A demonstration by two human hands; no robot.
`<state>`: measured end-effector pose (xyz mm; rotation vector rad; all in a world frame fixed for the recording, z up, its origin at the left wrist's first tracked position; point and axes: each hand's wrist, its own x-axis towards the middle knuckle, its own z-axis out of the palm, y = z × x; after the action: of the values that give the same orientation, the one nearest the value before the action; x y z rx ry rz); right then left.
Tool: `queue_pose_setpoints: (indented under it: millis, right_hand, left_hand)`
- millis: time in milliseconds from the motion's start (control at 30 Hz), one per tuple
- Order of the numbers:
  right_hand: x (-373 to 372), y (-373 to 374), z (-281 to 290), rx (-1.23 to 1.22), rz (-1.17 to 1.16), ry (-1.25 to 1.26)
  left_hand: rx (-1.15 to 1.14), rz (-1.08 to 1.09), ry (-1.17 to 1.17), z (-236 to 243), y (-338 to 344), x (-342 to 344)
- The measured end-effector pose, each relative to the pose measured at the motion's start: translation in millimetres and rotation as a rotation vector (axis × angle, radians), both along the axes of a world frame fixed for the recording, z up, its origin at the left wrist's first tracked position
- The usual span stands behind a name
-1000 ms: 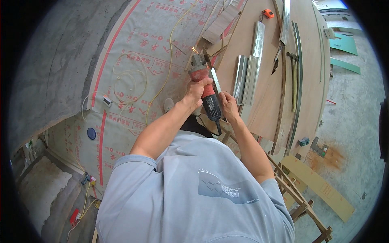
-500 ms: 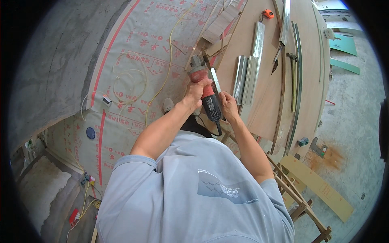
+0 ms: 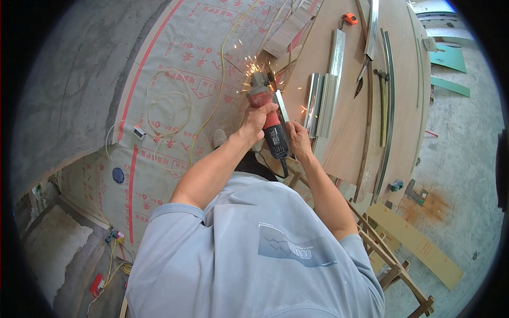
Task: Cutting and trimming metal profiles using an angle grinder and tin snips in a renovation environment.
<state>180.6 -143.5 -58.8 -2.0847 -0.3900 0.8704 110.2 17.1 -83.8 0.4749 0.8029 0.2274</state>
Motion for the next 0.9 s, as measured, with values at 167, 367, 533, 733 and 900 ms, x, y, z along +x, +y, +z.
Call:
queue_pose_setpoints:
  millis: [167, 367, 533, 733, 900]
  right_hand:
    - [7, -15, -36, 0.106, -0.038, 0.033]
    - [2, -2, -6, 0.060, -0.009, 0.018]
    - [2, -3, -7, 0.091, 0.013, 0.019]
    - [0, 0, -8, 0.124, 0.003, -0.017]
    - [1, -3, -15, 0.074, -0.001, -0.001]
  left_hand:
    - [-0.022, -0.022, -0.011, 15, -3, 1]
    - [0.004, 0.041, 0.035, 8, -11, -4]
    - [0.025, 0.027, 0.031, 5, -15, -3]
    - [0.010, 0.016, 0.024, 8, -15, -7]
    - [0.016, -0.004, 0.055, 4, -15, -8]
